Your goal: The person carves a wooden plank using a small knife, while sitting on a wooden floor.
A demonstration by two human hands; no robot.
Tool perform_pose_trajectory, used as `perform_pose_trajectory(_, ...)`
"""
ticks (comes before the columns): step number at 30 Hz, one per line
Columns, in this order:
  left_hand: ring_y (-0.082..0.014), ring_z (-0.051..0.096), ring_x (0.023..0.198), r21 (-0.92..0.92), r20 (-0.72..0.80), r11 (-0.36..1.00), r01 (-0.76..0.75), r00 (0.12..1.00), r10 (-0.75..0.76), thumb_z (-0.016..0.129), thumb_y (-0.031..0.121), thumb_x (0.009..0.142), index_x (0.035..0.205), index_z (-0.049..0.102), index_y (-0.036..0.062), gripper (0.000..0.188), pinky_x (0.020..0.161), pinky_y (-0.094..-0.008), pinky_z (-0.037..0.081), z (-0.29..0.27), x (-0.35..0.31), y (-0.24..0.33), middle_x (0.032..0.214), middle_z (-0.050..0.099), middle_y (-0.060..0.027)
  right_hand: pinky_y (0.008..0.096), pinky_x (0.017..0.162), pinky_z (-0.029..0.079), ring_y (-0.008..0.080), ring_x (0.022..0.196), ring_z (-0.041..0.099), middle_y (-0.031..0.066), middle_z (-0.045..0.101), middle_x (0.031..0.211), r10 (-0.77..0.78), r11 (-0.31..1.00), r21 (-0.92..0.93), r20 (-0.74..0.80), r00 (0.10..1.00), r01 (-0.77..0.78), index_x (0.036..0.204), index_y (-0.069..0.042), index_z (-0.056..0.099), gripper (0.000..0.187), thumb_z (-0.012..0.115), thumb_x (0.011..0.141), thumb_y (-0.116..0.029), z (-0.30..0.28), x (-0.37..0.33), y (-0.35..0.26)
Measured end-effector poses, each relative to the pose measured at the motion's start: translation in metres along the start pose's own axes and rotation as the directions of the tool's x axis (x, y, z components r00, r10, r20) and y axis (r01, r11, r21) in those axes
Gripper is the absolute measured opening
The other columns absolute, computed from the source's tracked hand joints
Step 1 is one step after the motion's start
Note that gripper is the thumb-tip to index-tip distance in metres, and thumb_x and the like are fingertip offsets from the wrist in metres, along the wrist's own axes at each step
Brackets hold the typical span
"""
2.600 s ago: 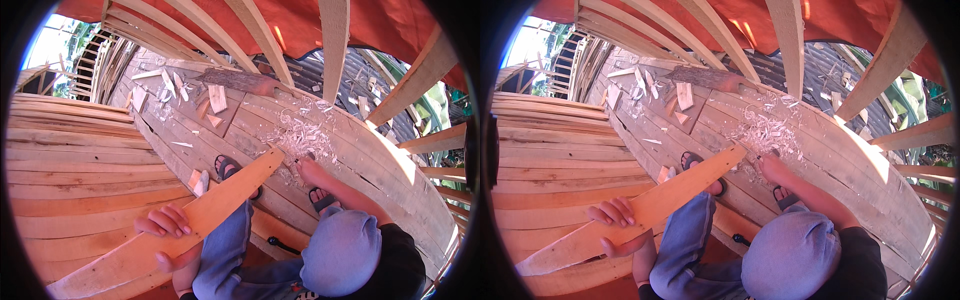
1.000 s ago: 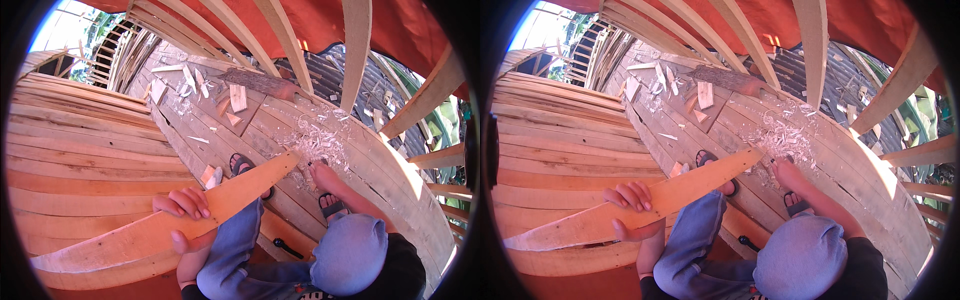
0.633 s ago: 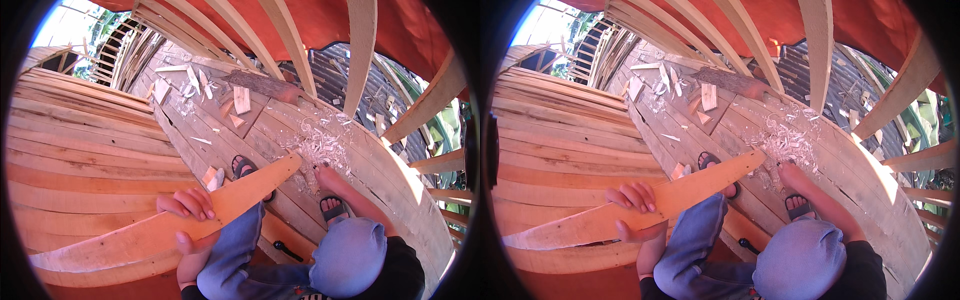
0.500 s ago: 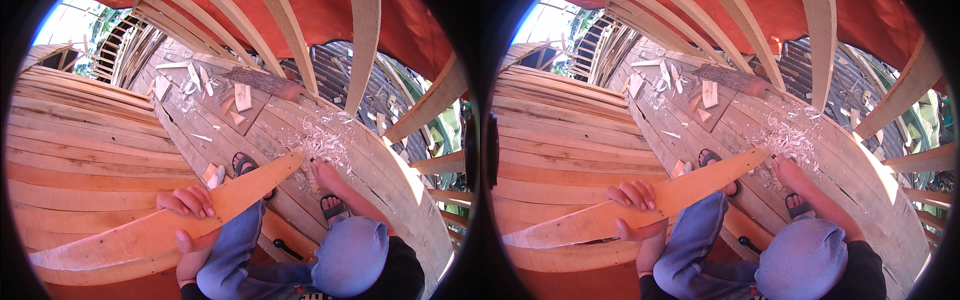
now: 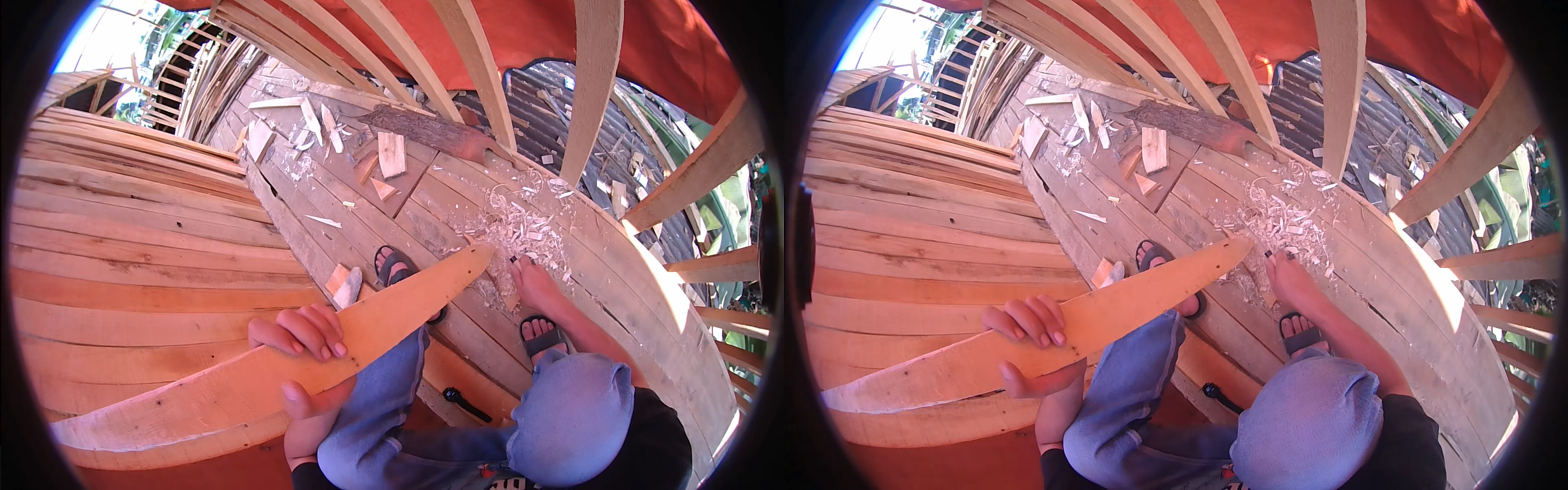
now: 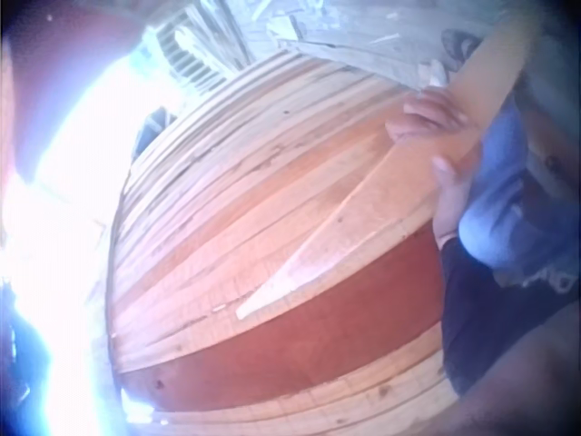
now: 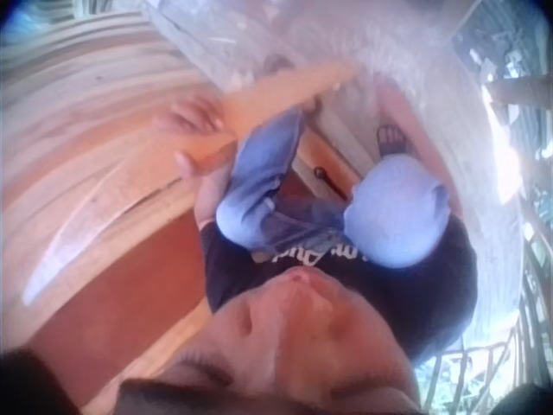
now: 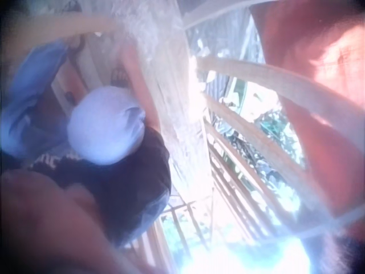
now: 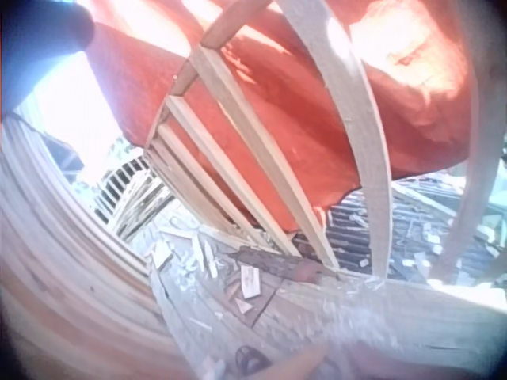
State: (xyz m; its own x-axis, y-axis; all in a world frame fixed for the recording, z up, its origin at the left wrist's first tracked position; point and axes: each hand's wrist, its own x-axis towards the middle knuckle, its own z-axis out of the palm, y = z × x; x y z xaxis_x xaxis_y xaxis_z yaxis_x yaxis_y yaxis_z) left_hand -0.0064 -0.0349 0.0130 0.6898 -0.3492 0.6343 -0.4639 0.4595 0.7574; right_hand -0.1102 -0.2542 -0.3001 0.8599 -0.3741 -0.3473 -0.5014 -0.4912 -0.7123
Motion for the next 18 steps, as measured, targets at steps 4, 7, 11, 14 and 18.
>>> perform_pose_trajectory(4, -0.0138, 0.045, 0.051, 0.008, -0.017, 1.000, 0.012, 1.000, -0.012, 0.067, 0.044, 0.078, 0.085, 0.036, 0.0109, 0.046, 0.054, -0.0275, 0.037, 0.003, -0.001, 0.000, 0.063, 0.044, -0.0028, 0.0550, 0.071, 0.049, 0.0484, 0.079, 0.062, 0.0320, 0.062, 0.082, 0.004, 0.999, -0.045, 0.040, 0.999, -0.002, 0.103, 0.007, 0.050, 0.036, 0.046, 0.095, -0.028, 0.007, -0.001, 0.011)
perform_pose_trajectory(7, -0.0125, 0.044, 0.052, 0.026, 0.015, 1.000, -0.004, 1.000, 0.004, 0.061, 0.041, 0.081, 0.084, 0.037, 0.0102, 0.040, 0.055, -0.0254, 0.037, 0.000, 0.000, -0.002, 0.064, 0.042, -0.0024, 0.0548, 0.073, 0.049, 0.0479, 0.081, 0.061, 0.0325, 0.062, 0.085, 0.023, 0.996, 0.080, 0.015, 1.000, -0.024, 0.103, 0.007, 0.050, 0.034, 0.046, 0.095, -0.026, -0.010, -0.011, -0.022)
perform_pose_trajectory(11, -0.0118, 0.043, 0.053, -0.024, 0.011, 0.999, -0.028, 1.000, 0.028, 0.056, 0.042, 0.084, 0.084, 0.037, 0.0101, 0.037, 0.056, -0.0241, 0.036, 0.006, 0.001, -0.013, 0.064, 0.042, -0.0020, 0.0541, 0.074, 0.048, 0.0475, 0.085, 0.061, 0.0329, 0.060, 0.092, -0.002, 1.000, 0.028, -0.008, 1.000, 0.003, 0.105, 0.006, 0.049, 0.033, 0.045, 0.095, -0.025, 0.025, -0.009, 0.035)
perform_pose_trajectory(14, -0.0140, 0.046, 0.053, 0.028, -0.051, 0.999, -0.020, 0.998, 0.021, 0.065, 0.042, 0.080, 0.085, 0.035, 0.0096, 0.044, 0.055, -0.0267, 0.038, -0.002, 0.001, 0.009, 0.065, 0.044, -0.0035, 0.0534, 0.076, 0.047, 0.0477, 0.087, 0.060, 0.0319, 0.060, 0.094, -0.089, 0.993, 0.087, 0.036, 0.995, 0.085, 0.105, 0.006, 0.049, 0.033, 0.045, 0.096, -0.025, 0.018, -0.010, -0.006)
perform_pose_trajectory(18, -0.0136, 0.046, 0.052, -0.021, -0.080, 1.000, -0.019, 0.997, 0.018, 0.063, 0.041, 0.081, 0.085, 0.035, 0.0094, 0.042, 0.055, -0.0267, 0.039, 0.000, -0.001, -0.016, 0.064, 0.044, -0.0037, 0.0533, 0.078, 0.046, 0.0481, 0.089, 0.059, 0.0310, 0.061, 0.093, 0.001, 0.991, 0.134, -0.059, 0.998, 0.007, 0.102, 0.007, 0.049, 0.033, 0.045, 0.096, -0.025, -0.005, -0.022, -0.009)
